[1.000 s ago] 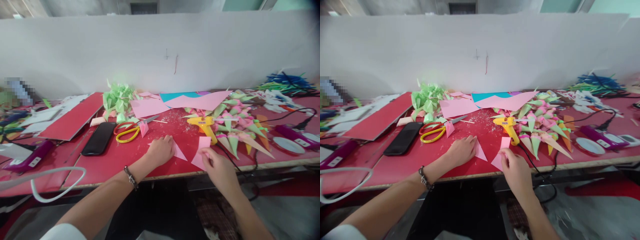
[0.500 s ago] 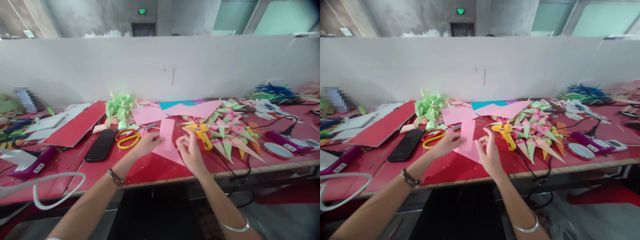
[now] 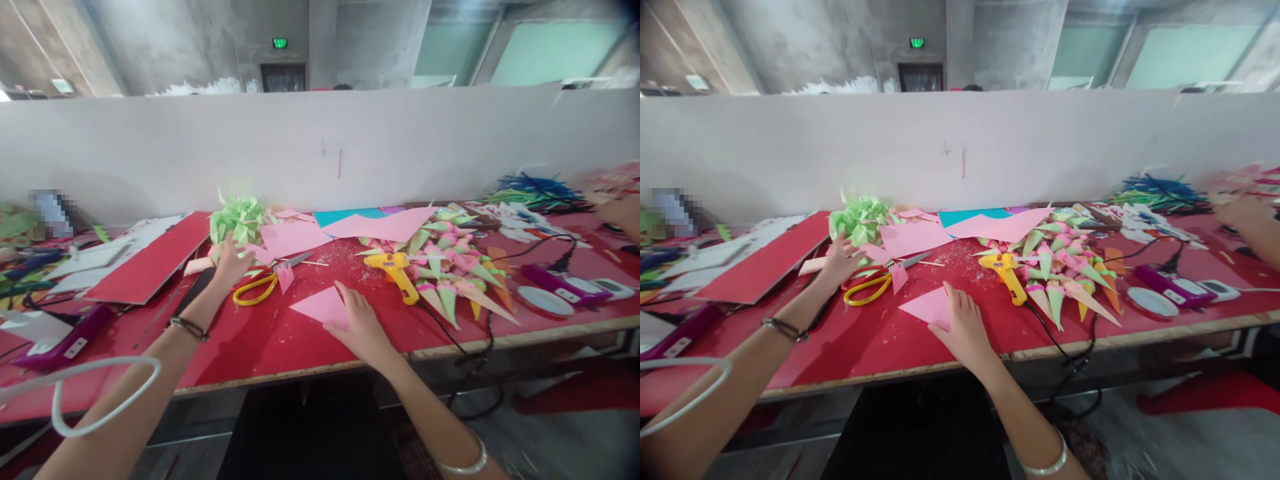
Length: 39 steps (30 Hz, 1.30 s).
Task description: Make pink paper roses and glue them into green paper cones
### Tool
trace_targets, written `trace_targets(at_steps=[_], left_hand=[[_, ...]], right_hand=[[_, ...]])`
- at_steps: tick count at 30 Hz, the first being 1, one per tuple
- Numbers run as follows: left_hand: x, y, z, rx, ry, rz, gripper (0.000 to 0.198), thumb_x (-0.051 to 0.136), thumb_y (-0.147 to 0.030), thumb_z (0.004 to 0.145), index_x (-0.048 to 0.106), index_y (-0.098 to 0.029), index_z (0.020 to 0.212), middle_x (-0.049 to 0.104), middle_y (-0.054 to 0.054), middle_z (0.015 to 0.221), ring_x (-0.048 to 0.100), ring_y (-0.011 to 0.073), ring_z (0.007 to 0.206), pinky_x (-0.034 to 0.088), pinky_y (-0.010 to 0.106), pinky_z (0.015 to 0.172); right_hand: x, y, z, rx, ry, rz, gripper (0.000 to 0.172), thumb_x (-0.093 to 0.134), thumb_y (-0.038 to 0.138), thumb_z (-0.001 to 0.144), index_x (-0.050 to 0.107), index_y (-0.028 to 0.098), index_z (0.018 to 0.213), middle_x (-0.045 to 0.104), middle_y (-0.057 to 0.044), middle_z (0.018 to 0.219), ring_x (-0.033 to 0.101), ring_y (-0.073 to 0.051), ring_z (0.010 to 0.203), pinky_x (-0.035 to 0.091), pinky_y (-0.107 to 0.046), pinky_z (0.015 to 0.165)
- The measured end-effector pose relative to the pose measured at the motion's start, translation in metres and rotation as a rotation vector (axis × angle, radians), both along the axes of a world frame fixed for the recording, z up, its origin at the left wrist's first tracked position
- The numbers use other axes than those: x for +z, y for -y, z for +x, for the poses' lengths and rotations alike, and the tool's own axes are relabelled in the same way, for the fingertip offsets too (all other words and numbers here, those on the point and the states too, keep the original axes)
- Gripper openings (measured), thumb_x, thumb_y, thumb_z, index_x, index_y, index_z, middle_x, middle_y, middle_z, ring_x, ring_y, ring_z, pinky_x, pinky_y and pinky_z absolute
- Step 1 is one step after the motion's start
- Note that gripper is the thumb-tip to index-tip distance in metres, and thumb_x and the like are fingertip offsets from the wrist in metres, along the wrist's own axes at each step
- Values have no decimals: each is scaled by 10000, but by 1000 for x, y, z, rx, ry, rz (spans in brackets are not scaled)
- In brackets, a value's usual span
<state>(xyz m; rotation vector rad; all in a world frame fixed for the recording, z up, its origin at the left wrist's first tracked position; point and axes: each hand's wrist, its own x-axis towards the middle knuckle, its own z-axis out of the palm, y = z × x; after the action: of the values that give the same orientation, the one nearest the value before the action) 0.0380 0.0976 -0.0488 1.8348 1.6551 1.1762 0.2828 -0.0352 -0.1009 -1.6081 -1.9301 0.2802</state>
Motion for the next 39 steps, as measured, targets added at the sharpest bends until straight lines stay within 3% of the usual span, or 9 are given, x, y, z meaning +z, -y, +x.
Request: trace_targets(at_steps=[4, 7, 13, 17, 19, 23, 26, 34, 39], left_hand=[[-18, 46, 23, -344, -159, -49, 559, 616, -297, 668, 440, -201, 1190, 483, 84, 1206, 462, 236, 1117, 375, 373, 950], [-27, 79, 37, -546, -386, -75, 652, 598, -383, 691, 366, -190, 1269, 377, 121, 1333, 362, 287, 1214, 315, 426, 998], [-33, 99, 52, -555, -404, -106, 541, 526, -238, 747, 372, -173, 1261, 525, 110, 1168, 524, 221, 1021, 425, 379, 889], [-27, 103, 51, -613, -487, 78, 468, 543, -240, 734, 455, -191, 1191, 512, 88, 1176, 468, 217, 1081, 380, 371, 937], [-21, 106, 48, -675, -604, 180, 482, 561, -255, 719, 468, -215, 1190, 492, 70, 1213, 424, 226, 1124, 333, 396, 973], [-11, 114, 41, -704, -852, 352, 546, 560, -246, 729, 410, -309, 1250, 431, 20, 1317, 311, 263, 1233, 203, 495, 1017], [-10, 120, 38, -722, -950, 442, 426, 448, -182, 822, 446, -346, 1216, 524, -9, 1236, 391, 215, 1192, 231, 440, 1010], [-13, 134, 38, -831, -1168, 758, 333, 272, -165, 899, 587, -155, 1007, 651, 49, 859, 561, 155, 809, 388, 298, 760], [-16, 137, 41, -813, -1200, 691, 253, 359, -180, 879, 592, -138, 969, 639, 49, 838, 557, 159, 775, 409, 293, 703]], right_hand=[[-1, -2, 2, 22, -9, -13, 625, 547, 271, 720, 307, 202, 1293, 503, -112, 1197, 433, -260, 1124, 343, -428, 917], [-1, -3, 2, 25, -5, 7, 580, 518, 227, 735, 318, 223, 1280, 503, -97, 1207, 447, -247, 1114, 318, -437, 920], [5, -6, 1, -1, -79, 50, 594, 463, 94, 719, 315, 199, 1285, 607, -44, 944, 549, -189, 933, 227, -462, 956], [11, -12, 7, 123, -187, -33, 263, 451, 101, 710, 580, 200, 917, 602, -18, 848, 567, -171, 853, 300, -406, 916], [14, -16, 11, 197, -300, -55, 143, 454, 98, 694, 566, 184, 719, 581, -11, 789, 562, -161, 809, 366, -350, 846], [20, -18, 15, 362, -554, -104, 123, 453, 61, 666, 503, 173, 648, 545, -9, 782, 550, -143, 800, 410, -274, 756], [26, -15, 12, 497, -626, -190, 135, 455, 46, 677, 490, 169, 630, 548, -21, 843, 549, -140, 854, 413, -268, 772], [27, -2, 20, 534, -248, 7, 158, 519, 53, 675, 574, 194, 720, 542, -37, 996, 513, -155, 980, 344, -343, 929], [28, 10, 31, 519, 152, 134, 202, 513, 109, 735, 635, 247, 817, 582, -11, 1005, 514, -151, 985, 199, -426, 1025]])
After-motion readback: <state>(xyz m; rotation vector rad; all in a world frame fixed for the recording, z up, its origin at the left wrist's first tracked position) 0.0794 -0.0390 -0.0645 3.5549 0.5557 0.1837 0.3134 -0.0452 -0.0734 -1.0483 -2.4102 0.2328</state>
